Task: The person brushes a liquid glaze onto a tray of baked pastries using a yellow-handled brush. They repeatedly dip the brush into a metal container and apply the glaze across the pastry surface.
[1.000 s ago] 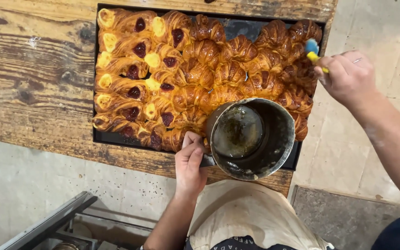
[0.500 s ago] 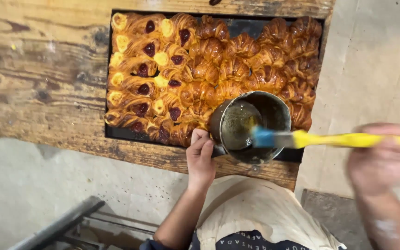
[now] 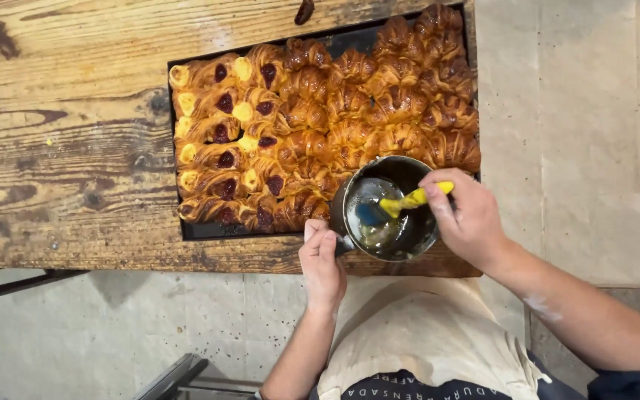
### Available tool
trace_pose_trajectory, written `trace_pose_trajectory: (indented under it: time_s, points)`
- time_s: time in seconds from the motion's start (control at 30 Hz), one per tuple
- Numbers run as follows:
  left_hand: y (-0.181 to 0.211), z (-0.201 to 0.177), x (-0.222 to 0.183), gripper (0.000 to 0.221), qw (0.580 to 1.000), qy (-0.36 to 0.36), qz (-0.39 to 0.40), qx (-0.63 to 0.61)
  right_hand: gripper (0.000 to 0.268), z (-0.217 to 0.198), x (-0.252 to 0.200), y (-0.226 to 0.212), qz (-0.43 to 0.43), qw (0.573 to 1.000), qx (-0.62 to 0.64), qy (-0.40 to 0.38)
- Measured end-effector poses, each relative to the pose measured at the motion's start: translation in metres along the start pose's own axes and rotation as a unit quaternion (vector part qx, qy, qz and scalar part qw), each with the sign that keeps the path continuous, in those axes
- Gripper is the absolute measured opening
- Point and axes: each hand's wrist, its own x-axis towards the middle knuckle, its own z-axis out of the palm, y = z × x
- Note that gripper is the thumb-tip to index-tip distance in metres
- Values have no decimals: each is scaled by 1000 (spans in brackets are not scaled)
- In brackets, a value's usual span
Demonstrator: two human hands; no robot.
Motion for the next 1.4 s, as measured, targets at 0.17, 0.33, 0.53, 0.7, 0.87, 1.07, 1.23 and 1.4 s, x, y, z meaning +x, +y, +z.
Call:
trace_pose_trajectory:
  time_s: [0.17, 0.33, 0.53, 0.7, 0.87, 1.07, 1.23, 1.4]
  points:
    - [-13, 0, -4, 34, 1000, -2, -11, -11, 19, -23, -2, -2, -6, 999, -19, -31]
    - [18, 5, -7, 35, 992, -23, -119, -21, 21, -97, 0, 12, 52, 990, 58, 114]
    - [14, -1, -10, 35, 993, -16, -116, -12, 16, -104, 41, 93, 125, 985, 46, 108]
    - [31, -3, -15, 33, 996, 19, -85, 34, 22, -92, 76, 145, 16, 975, -222, 23]
    - [40, -15, -19, 38, 998, 11, -66, 3, 23, -69, 78, 77, -72, 883, -428, -176]
    - [54, -24, -19, 47, 999, 6, -35, 6, 20, -77, 99, 58, 141, 840, -359, -382]
    - [57, -34, -12, 44, 995, -1, -56, -88, 13, -89, 91, 99, -65, 842, -474, -249]
    - [65, -39, -8, 38, 994, 6, -31, -102, 10, -87, 29, 141, -242, 897, -318, -187]
